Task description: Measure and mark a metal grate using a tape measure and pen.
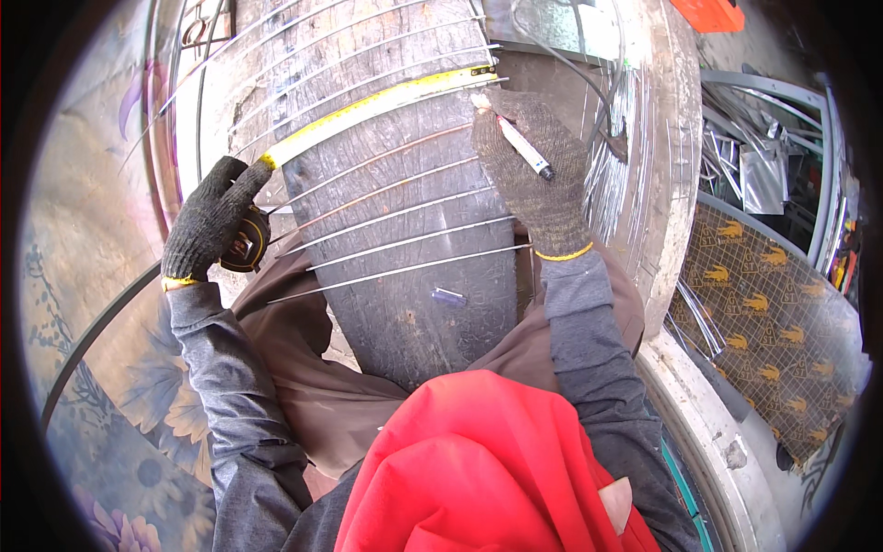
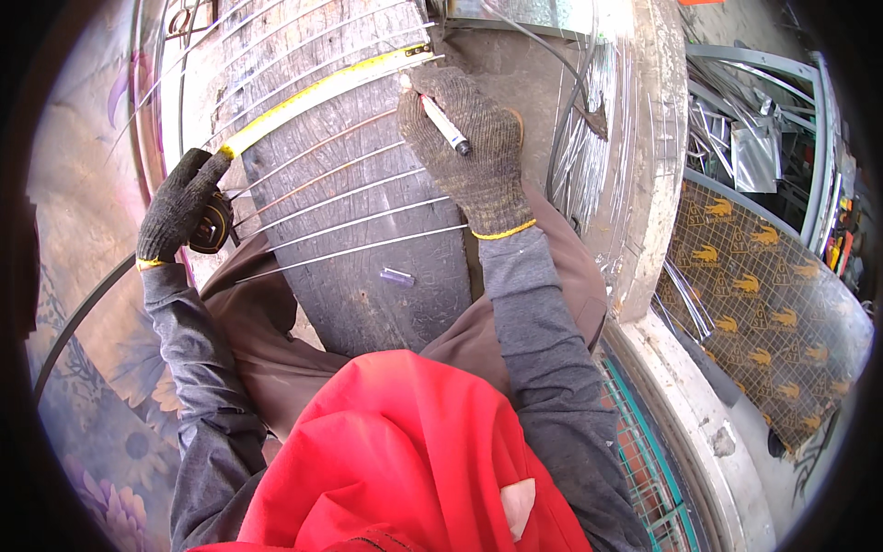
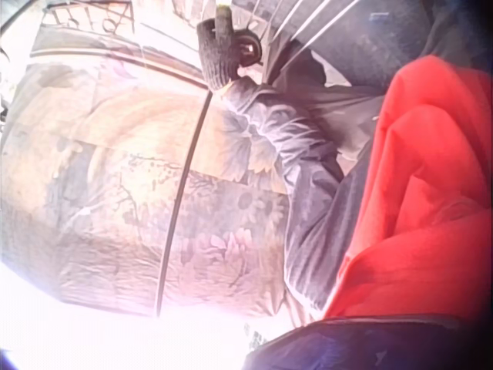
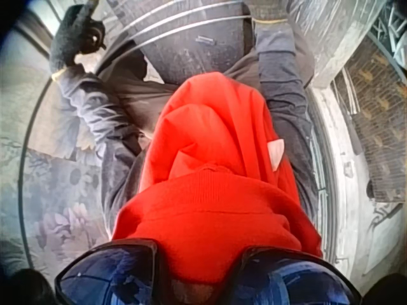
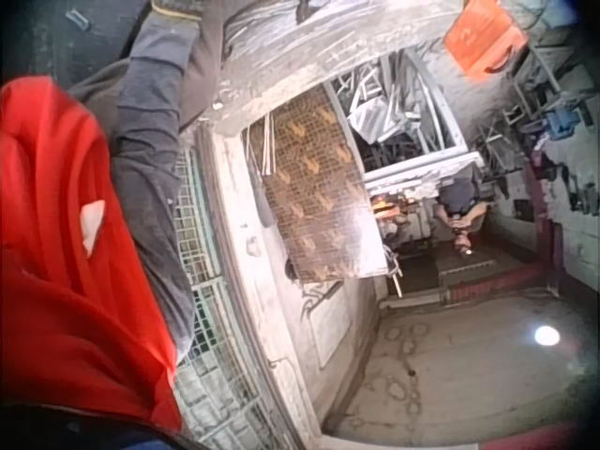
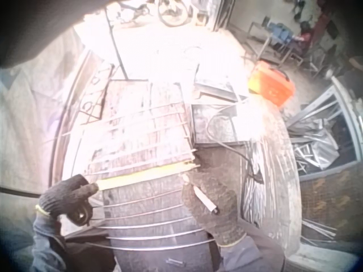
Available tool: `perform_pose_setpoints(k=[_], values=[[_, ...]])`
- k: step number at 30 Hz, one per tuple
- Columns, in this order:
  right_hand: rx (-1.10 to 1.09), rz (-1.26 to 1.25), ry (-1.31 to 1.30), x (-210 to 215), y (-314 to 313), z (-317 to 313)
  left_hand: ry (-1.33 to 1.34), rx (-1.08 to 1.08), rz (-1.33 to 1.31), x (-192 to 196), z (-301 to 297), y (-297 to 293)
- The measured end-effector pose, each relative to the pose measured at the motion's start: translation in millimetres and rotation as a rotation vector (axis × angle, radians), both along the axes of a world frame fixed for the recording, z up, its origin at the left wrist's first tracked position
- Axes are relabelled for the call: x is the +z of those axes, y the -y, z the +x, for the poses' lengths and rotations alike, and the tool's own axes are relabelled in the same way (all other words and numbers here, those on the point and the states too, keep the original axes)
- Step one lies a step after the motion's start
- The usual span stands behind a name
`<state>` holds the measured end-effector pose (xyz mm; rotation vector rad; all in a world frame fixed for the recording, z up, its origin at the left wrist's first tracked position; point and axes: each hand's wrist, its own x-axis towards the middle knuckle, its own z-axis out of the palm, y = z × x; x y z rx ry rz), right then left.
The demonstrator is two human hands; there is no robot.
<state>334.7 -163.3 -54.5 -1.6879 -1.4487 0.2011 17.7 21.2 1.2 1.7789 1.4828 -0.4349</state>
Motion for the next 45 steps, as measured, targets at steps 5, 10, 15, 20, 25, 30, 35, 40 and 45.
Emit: perform_pose_setpoints(k=[5,10,15,20,25,30,35,40,45], values=[[-0.005,-0.035,0.073,-5,4,2,0.045,-0.011,0.035,-2,-2,-1],[-0.008,-0.030,-0.022,-8,2,3,-0.043,-0.019,-0.013,5,7,0],[-0.001,-0.012,0.021,-8,3,4,0.047,0.002,0.020,-6,-4,-1],[-0.001,-0.042,-0.042,-7,2,3,0.053,-0.019,0.015,-10,-11,-4],[0.007,0.011,0.089,-3,1,2,0.075,-0.016,0.019,-7,-4,-2],[0.017,-0.008,0.130,-3,1,-1,0.109,-0.065,0.043,-2,-4,-1],[0.009,-0.091,-0.044,0,-2,-2,0.045,0.008,0.011,-2,-2,-3],[0.000,-0.095,0.018,-3,-3,0,-0.003,0.004,-0.017,1,5,-2],[0.043,-0.046,0.065,-2,0,0,0.034,0.006,0.003,1,2,-2]])
